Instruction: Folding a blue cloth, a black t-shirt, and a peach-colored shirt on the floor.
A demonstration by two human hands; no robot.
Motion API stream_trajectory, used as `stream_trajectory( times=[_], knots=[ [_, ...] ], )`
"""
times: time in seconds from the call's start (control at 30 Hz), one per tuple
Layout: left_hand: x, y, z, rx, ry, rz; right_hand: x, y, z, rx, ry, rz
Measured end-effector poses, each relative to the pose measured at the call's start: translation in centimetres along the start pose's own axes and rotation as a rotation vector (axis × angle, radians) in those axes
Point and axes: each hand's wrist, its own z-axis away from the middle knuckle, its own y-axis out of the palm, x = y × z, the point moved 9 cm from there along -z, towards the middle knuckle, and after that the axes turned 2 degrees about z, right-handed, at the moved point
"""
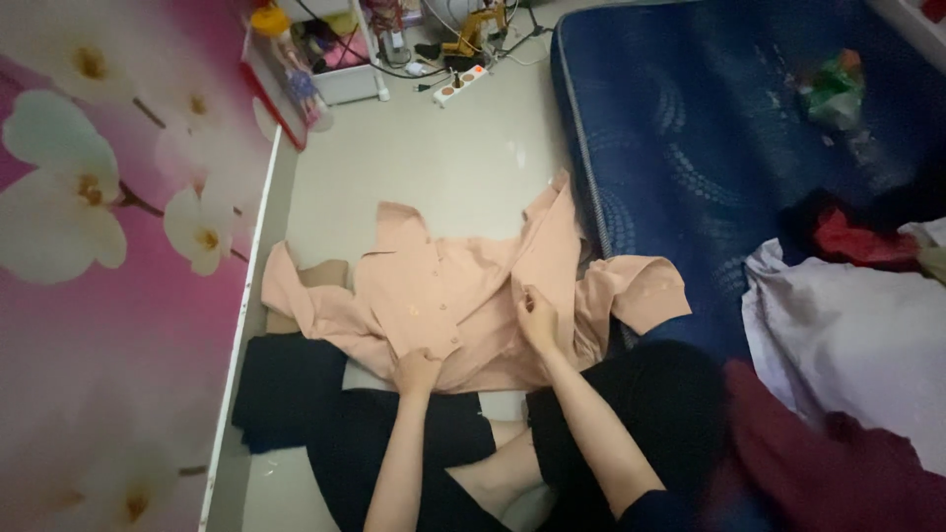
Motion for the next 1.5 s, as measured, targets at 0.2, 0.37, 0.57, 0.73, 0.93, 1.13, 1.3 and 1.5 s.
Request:
stream_trajectory(
  times=[0.2, 0.37, 0.57, 0.73, 0.93, 1.13, 1.3, 1.5],
  knots=[
    [-3.0, 2.2, -0.6, -0.196, 0.399, -0.191, 3.4, 1.9, 5.4, 0.039, -0.363, 0.079],
    [-3.6, 5.5, -1.0, -0.225, 0.691, -0.158, -1.1, 7.4, 6.3, 0.212, -0.275, 0.156],
    [-2.6, 6.5, -2.8, -0.17, 0.617, -0.038, -0.5, 7.1, 5.9, 0.144, -0.236, 0.217],
    [-0.6, 6.7, -5.3, -0.183, 0.436, 0.029, 1.5, 6.5, 5.9, 0.183, -0.149, 0.172],
    [0.1, 6.9, -5.6, -0.134, 0.364, 0.121, -0.1, 9.4, 6.2, 0.29, -0.167, 0.126],
    [1.3, 8.0, -6.0, -0.06, 0.278, 0.168, 0.5, 9.9, 6.4, 0.313, -0.189, 0.05],
    [0.8, 9.6, -7.0, 0.003, 0.443, 0.518, 0.3, 9.7, 6.4, 0.239, -0.273, 0.064],
    [1.4, 13.0, -7.9, 0.293, 0.477, 0.838, 2.5, 7.8, 7.0, 0.185, -0.263, 0.082]
  ],
)
